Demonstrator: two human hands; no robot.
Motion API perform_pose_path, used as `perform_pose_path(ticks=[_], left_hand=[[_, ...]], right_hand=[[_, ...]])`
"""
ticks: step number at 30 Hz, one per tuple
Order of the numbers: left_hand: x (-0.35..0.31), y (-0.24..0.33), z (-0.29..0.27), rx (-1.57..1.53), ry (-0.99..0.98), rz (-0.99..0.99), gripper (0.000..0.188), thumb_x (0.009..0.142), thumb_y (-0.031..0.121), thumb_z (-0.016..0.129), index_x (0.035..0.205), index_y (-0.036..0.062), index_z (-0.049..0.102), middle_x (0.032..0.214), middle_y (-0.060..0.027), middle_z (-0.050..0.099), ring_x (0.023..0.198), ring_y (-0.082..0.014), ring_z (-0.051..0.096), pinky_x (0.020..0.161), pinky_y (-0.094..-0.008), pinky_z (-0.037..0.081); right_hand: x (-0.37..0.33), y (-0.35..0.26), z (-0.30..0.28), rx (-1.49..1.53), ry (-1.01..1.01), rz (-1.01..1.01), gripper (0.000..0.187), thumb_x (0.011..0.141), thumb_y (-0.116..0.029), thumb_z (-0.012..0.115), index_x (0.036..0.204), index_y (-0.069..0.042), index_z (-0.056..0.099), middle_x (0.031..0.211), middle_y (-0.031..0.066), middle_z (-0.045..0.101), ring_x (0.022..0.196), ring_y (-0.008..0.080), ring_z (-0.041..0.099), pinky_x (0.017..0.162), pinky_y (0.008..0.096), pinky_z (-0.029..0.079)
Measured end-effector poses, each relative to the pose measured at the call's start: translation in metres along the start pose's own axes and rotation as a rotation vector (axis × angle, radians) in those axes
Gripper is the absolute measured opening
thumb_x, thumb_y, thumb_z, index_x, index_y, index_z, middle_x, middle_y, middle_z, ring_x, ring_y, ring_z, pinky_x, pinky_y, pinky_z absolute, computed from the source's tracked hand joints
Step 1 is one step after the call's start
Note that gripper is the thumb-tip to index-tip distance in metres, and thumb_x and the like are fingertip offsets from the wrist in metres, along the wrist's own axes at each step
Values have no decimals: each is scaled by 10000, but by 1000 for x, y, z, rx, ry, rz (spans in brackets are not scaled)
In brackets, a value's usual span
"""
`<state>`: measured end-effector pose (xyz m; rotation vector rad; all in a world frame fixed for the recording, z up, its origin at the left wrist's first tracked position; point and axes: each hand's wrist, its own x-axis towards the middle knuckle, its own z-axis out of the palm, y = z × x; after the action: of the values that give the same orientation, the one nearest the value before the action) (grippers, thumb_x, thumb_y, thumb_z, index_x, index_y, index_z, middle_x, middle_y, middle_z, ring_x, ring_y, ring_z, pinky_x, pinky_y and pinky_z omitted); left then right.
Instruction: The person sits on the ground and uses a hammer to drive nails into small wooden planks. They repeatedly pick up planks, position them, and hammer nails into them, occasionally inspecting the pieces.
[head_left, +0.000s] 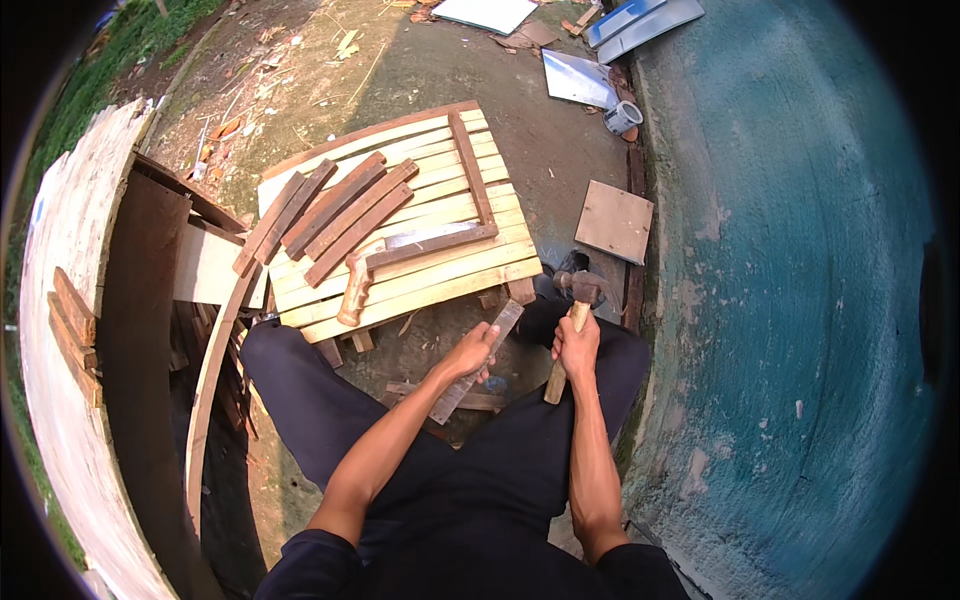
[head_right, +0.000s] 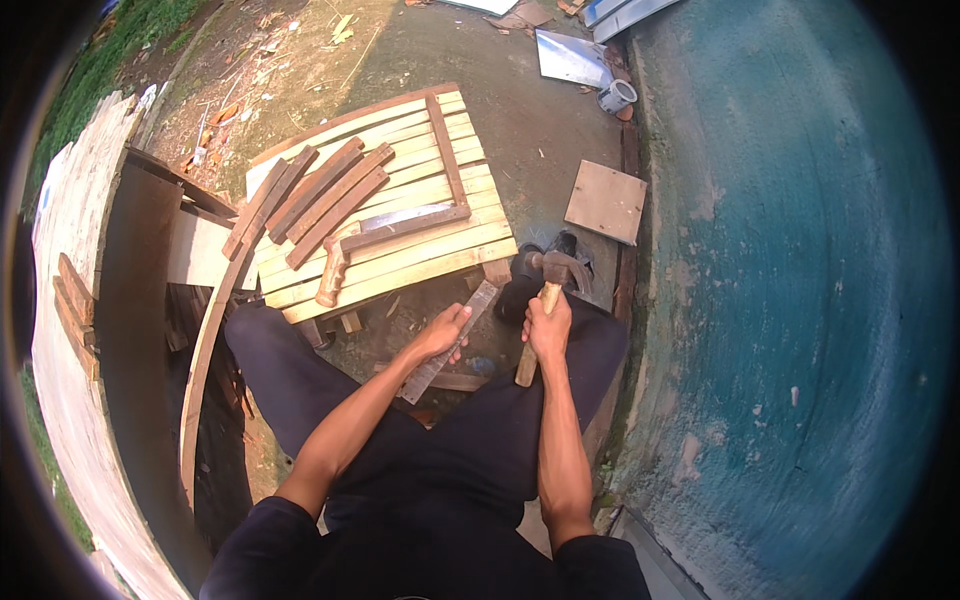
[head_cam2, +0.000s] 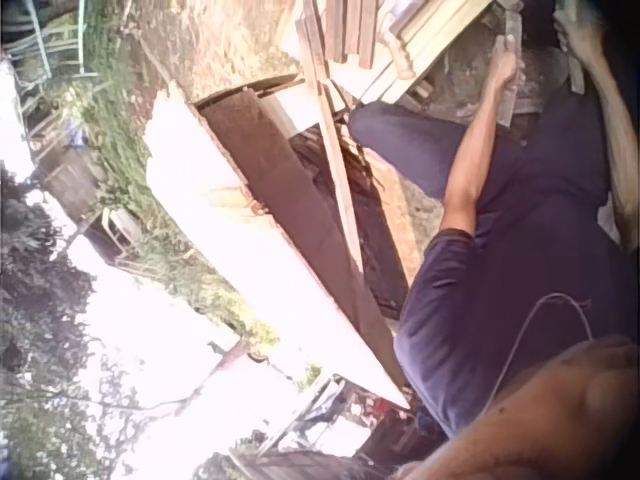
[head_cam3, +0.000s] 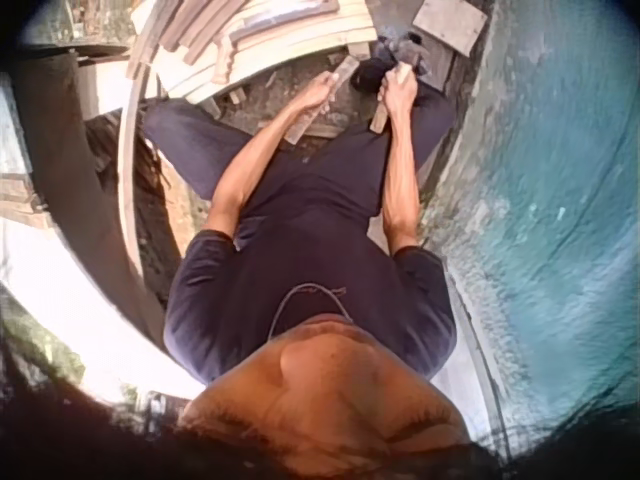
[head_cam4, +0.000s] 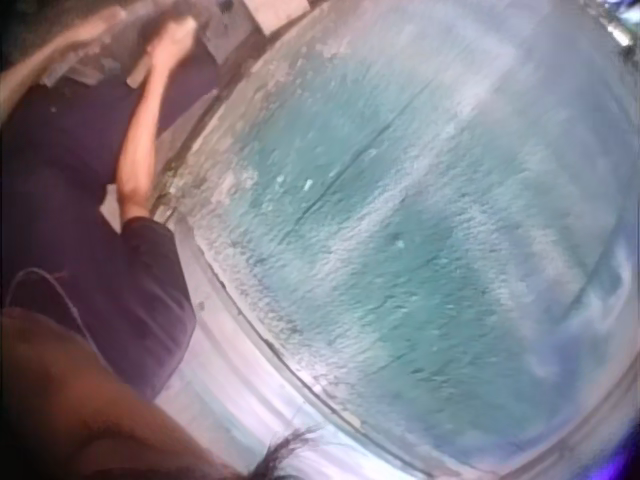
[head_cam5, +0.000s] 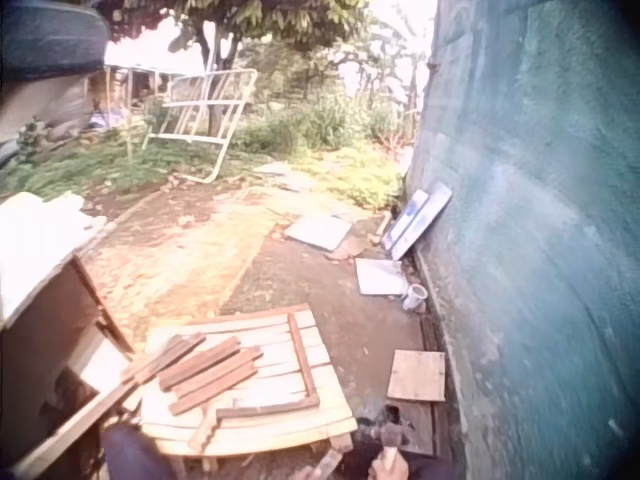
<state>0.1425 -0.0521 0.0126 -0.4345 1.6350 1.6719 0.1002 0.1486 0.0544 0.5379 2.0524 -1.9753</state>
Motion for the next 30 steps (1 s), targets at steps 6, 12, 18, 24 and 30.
perform_pose_path(ticks=[6, 12, 18, 24, 30], left_hand=[[-5, 1, 9, -1, 97, -69, 438, 1047, 453, 399, 1100, 28, 491, 718, -57, 552, 455, -132, 512, 401, -296, 442], [-9, 12, 20, 67, 184, -82, 429, 1046, 454, 400, 1116, 41, 493, 718, -54, 551, 455, -136, 510, 414, -300, 446], [-15, 14, 27, 22, 239, -59, 438, 1047, 465, 382, 1140, 53, 495, 726, -59, 548, 465, -139, 507, 428, -304, 455], [-11, 15, 28, -40, 233, -78, 446, 1050, 463, 371, 1142, 44, 497, 722, -57, 535, 471, -138, 500, 424, -301, 450], [-6, 22, 21, -8, 211, -88, 467, 1042, 441, 398, 1177, 1, 480, 693, -86, 554, 441, -155, 514, 390, -316, 448]], right_hand=[[-1, 2, -16, -79, -28, 9, 78, 873, -45, 549, 912, -34, 483, 602, 36, 491, 409, 123, 481, 355, 288, 403], [0, -2, -12, -102, -56, -10, 96, 846, -59, 562, 911, -11, 511, 601, 43, 513, 413, 126, 499, 360, 299, 411], [-4, -3, -8, -216, -103, -38, 87, 845, -55, 540, 912, -26, 492, 610, 42, 507, 417, 130, 493, 367, 298, 407], [-8, -2, -4, -343, -152, -106, 128, 848, -79, 550, 942, -3, 506, 585, 66, 539, 411, 148, 532, 375, 321, 416], [-13, 4, 17, -376, -126, -71, 337, 834, -166, 588, 1088, 53, 552, 731, 252, 634, 723, 424, 672, 666, 468, 514]])
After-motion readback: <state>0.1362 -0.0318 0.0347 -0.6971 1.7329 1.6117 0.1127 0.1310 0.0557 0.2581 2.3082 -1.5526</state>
